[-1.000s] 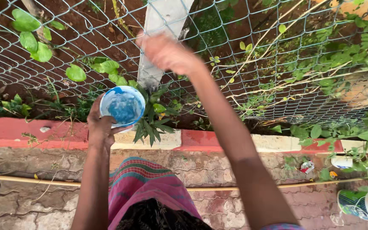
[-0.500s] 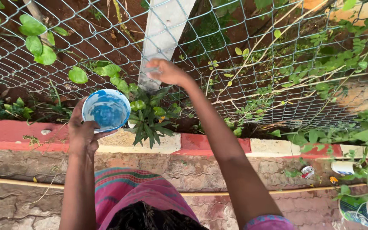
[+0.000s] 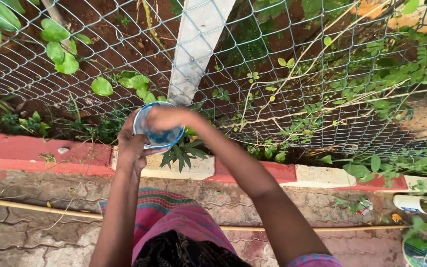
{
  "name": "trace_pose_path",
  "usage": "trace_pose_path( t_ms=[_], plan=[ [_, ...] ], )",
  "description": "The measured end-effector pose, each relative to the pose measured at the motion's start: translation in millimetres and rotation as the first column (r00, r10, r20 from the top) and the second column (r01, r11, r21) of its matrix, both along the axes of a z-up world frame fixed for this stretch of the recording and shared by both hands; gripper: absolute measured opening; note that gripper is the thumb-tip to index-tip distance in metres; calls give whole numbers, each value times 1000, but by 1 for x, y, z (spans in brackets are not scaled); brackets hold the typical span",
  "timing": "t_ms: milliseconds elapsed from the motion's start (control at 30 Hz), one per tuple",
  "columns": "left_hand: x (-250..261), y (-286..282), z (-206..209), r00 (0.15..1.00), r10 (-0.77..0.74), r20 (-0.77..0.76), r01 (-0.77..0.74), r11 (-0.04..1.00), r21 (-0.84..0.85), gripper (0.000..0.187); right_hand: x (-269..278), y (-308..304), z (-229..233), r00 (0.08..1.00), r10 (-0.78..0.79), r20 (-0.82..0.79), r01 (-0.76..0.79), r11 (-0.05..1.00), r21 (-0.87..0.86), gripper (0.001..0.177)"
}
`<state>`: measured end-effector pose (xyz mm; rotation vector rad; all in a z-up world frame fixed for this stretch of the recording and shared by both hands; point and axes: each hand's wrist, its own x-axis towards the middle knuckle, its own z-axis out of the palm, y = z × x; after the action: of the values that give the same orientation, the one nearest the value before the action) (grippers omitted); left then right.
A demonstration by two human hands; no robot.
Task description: The person applies fertilizer from a small container by hand to various plants in a garden, moving along a row of potted and ground-planted greenery.
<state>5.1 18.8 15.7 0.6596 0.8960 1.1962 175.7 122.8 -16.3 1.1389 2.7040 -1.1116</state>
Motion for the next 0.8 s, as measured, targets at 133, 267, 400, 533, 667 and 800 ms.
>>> trace_pose_path(
  t_ms=[133, 267, 400, 533, 667, 800],
  plan=[
    [-2, -7, 15, 999, -31, 20, 32, 996, -87, 89, 87, 13, 119, 424, -689, -588, 113, 685, -720, 22],
    [-8, -12, 12, 999, 5, 43, -2, 997, -81, 87, 129, 10, 190, 116, -487, -866, -430, 761, -486, 36],
    [-20, -20, 3, 996, 44, 77, -41, 998, -40, 81, 126, 28, 165, 603, -495, -625, 361, 869, -339, 6],
    [-29, -22, 7, 994, 88, 67, -85, 995, -48, 82, 181, 25, 205, 0, -478, -878, -85, 875, -477, 24],
    [-35, -24, 15, 997, 81, 2, -81, 992, -96, 82, 144, 25, 186, 738, -476, -478, 495, 864, -96, 20],
    [-33, -25, 18, 997, 75, 36, -72, 996, -59, 85, 94, 4, 155, 942, -189, -279, 276, 906, 320, 22]
  ],
)
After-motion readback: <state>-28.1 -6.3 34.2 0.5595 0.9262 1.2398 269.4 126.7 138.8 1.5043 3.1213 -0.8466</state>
